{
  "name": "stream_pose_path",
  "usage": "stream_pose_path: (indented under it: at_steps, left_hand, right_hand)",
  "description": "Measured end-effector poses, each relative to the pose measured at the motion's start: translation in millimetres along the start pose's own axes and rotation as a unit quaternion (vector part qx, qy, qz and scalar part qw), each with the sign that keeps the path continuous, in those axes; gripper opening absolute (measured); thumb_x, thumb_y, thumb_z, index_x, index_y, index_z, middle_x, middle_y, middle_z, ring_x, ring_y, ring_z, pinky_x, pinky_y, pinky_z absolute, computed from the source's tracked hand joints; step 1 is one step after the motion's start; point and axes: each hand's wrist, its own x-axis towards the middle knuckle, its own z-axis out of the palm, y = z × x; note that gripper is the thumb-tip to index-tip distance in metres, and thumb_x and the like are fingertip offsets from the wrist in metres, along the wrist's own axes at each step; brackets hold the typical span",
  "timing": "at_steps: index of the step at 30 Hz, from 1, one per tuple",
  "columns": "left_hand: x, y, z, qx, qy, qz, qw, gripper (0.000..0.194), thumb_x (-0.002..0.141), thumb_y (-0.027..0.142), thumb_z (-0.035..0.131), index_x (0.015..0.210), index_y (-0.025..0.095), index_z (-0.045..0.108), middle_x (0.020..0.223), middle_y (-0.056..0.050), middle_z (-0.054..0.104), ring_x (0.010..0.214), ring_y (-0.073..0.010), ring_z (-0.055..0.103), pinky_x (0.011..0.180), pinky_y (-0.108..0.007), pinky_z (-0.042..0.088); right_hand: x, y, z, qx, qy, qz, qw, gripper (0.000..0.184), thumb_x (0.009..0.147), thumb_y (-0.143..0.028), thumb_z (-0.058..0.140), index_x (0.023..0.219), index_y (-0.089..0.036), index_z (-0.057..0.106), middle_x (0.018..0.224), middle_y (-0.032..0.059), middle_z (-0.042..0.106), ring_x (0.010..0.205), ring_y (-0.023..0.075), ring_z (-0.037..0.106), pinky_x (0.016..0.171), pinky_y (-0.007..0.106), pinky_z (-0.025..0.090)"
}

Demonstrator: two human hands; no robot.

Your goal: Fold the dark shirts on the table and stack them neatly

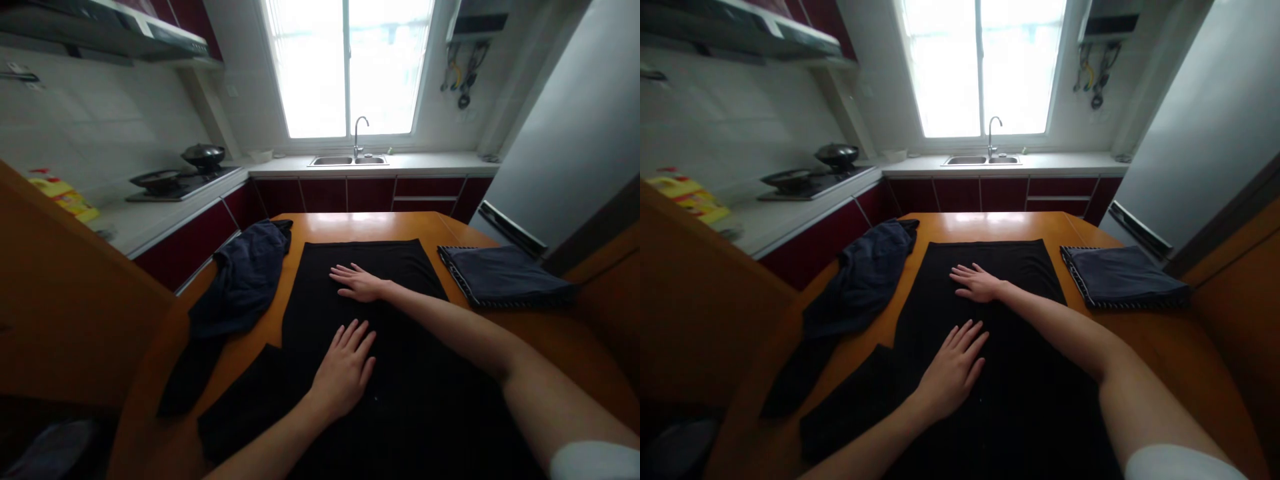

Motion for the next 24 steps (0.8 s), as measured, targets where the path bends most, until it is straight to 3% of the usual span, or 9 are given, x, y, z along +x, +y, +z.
stream_pose_path:
  at_steps: [1,5,7,9,13,15,18,20,24]
  left_hand:
    - [0,0,0.1,0.000,0.000,0.000,1.000,0.050,0.103,0.036,0.042,0.153,0.028,0.038,0.163,-0.005,0.033,0.151,-0.0275,0.026,0.122,-0.054,0.025]
    - [0,0,0.3,0.003,-0.009,-0.006,1.000,0.051,0.103,0.037,0.041,0.153,0.028,0.037,0.163,-0.004,0.031,0.152,-0.0265,0.024,0.123,-0.052,0.025]
    - [-1,1,0.1,0.004,-0.010,-0.008,1.000,0.051,0.104,0.038,0.040,0.154,0.028,0.036,0.164,-0.004,0.031,0.152,-0.0260,0.025,0.123,-0.051,0.025]
    - [-1,2,0.0,0.001,-0.006,-0.010,1.000,0.051,0.104,0.039,0.040,0.153,0.028,0.037,0.164,-0.004,0.031,0.152,-0.0255,0.025,0.124,-0.051,0.024]
    - [-1,2,1.0,-0.004,-0.006,-0.010,1.000,0.050,0.103,0.038,0.041,0.152,0.027,0.039,0.163,-0.004,0.031,0.152,-0.0262,0.024,0.124,-0.051,0.024]
    - [-1,2,2.1,-0.002,-0.008,-0.007,1.000,0.051,0.102,0.037,0.042,0.153,0.026,0.039,0.164,-0.005,0.030,0.152,-0.0269,0.024,0.123,-0.052,0.024]
    - [0,0,3.1,0.001,-0.006,-0.005,1.000,0.052,0.102,0.036,0.042,0.153,0.027,0.037,0.164,-0.004,0.029,0.152,-0.0266,0.023,0.124,-0.052,0.023]
    - [0,0,2.7,0.002,-0.004,-0.004,1.000,0.051,0.103,0.036,0.042,0.153,0.027,0.037,0.164,-0.004,0.029,0.152,-0.0262,0.022,0.124,-0.051,0.023]
    - [1,0,0.6,0.000,-0.003,0.005,1.000,0.050,0.104,0.037,0.040,0.153,0.027,0.038,0.164,-0.004,0.030,0.152,-0.0262,0.023,0.123,-0.052,0.025]
  right_hand:
    - [4,1,0,0.003,-0.005,-0.002,1.000,0.067,0.100,-0.059,0.034,0.159,-0.027,0.028,0.167,0.0031,0.020,0.154,0.0222,0.013,0.124,0.044,0.005]
    - [19,32,-29,-0.010,0.022,0.225,0.974,0.066,0.104,-0.052,0.025,0.159,-0.015,0.024,0.167,0.0134,0.013,0.154,0.0281,0.010,0.122,0.055,0.004]
    - [27,39,-39,-0.015,0.038,0.270,0.962,0.068,0.105,-0.049,0.021,0.159,-0.008,0.021,0.166,0.0191,0.011,0.154,0.0311,0.008,0.120,0.059,0.003]
    - [35,25,-36,-0.014,0.041,0.223,0.974,0.067,0.105,-0.050,0.024,0.159,-0.010,0.021,0.167,0.0160,0.010,0.155,0.0283,0.006,0.122,0.055,0.001]
    - [53,-38,1,0.028,-0.011,-0.100,0.994,0.068,0.101,-0.059,0.032,0.159,-0.025,0.026,0.168,0.0032,0.016,0.155,0.0222,0.009,0.124,0.045,0.005]
    - [62,-57,12,0.037,-0.038,-0.159,0.986,0.070,0.099,-0.064,0.035,0.158,-0.027,0.028,0.167,0.0015,0.020,0.154,0.0236,0.011,0.124,0.048,0.002]
    - [72,-46,3,0.021,-0.010,0.039,0.999,0.068,0.100,-0.059,0.034,0.157,-0.022,0.031,0.167,0.0053,0.018,0.154,0.0258,0.011,0.123,0.052,0.001]
    - [69,-24,-9,0.010,0.035,0.195,0.980,0.067,0.104,-0.052,0.026,0.158,-0.013,0.026,0.167,0.0132,0.013,0.154,0.0287,0.007,0.121,0.057,0.001]
    - [37,0,-14,0.003,0.101,0.314,0.944,0.068,0.105,-0.046,0.014,0.159,-0.006,0.016,0.167,0.0187,0.007,0.155,0.0289,0.001,0.120,0.060,0.003]
